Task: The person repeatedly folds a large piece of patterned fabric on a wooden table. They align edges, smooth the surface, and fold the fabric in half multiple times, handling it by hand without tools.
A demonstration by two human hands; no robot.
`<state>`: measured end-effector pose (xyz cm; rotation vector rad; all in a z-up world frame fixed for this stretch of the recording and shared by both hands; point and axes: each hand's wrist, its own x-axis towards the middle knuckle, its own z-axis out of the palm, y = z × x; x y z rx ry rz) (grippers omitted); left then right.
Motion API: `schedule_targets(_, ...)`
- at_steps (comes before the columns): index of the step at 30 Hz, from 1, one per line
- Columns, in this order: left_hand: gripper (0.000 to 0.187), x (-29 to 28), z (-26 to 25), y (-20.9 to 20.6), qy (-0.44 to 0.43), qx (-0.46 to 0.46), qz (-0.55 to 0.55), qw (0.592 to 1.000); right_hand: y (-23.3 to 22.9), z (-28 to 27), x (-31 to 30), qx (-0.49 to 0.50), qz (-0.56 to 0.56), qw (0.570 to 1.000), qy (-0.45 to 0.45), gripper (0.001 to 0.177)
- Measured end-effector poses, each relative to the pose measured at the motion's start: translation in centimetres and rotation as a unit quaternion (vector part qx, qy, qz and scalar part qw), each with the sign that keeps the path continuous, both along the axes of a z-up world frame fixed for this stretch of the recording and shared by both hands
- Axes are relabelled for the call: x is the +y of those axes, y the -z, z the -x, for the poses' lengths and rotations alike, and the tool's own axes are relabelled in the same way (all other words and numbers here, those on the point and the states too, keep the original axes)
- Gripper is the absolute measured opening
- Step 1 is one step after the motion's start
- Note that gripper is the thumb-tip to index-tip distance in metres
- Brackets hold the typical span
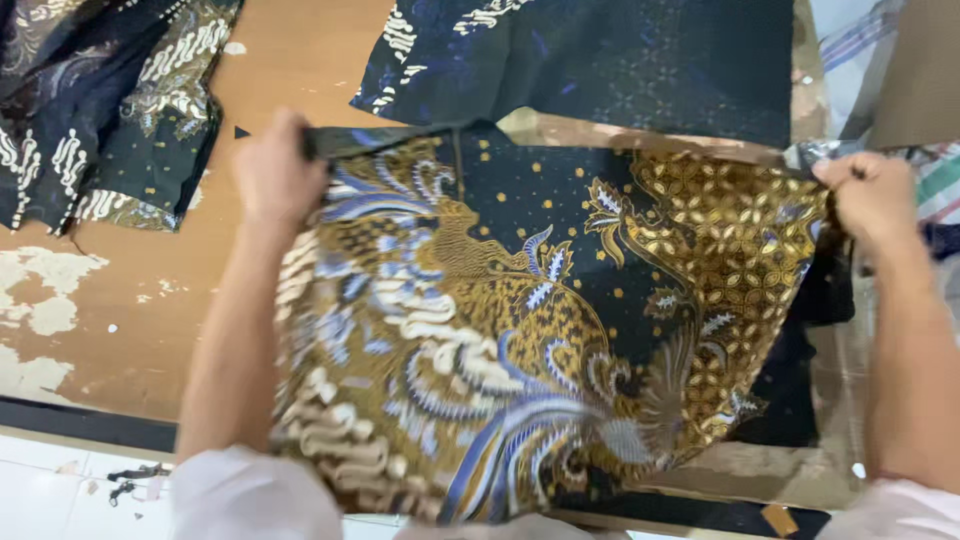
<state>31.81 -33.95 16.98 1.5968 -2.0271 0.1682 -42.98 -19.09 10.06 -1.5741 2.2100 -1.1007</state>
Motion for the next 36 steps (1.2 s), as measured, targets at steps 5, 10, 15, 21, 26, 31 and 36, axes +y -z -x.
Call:
schedule_targets(5, 0.062, -4.1, 0.0, 6.9, 0.047, -0.004, 0.098, 0.994, 3.7, -6.4, 1.5, 0.138, 0.119, 0.981, 0.072, 0.013)
schedule_targets(10, 0.044, 1.6, -7.0, 11.0, -0.012, 0.031, -0.209, 0.977, -2.0, -21.9, 5.0, 0.281, 0.119, 0.952, -0.014, 0.01)
schedule_targets(15, 0.067, 8.6, -9.4, 14.6, -0.03, 0.002, -0.503, 0.864, -2.7, -41.7, 5.4, 0.181, 0.111, 0.968, -0.132, 0.015)
schedule_targets(21, 0.033, 10.4, -8.5, 14.0, 0.14, 0.183, -0.41, 0.882, -1.4, -59.2, 7.1, -0.05, 0.076, 0.963, -0.253, 0.014)
schedule_targets(26, 0.033, 9.4, -8.7, 9.9, 0.218, 0.302, -0.321, 0.871, -0.1, -66.9, 13.1, -0.396, -0.182, 0.84, -0.324, 0.032)
schedule_targets(31, 0.032, 9.4, -11.0, 7.0, 0.336, 0.444, -0.23, 0.798, 3.2, -69.2, 12.9, -0.816, -0.208, 0.528, -0.114, 0.047)
schedule_targets(36, 0.036, 10.0, -15.1, 9.1, 0.177, 0.586, -0.398, 0.683, 6.5, -70.4, 11.9, -0.861, 0.036, 0.503, -0.069, 0.045)
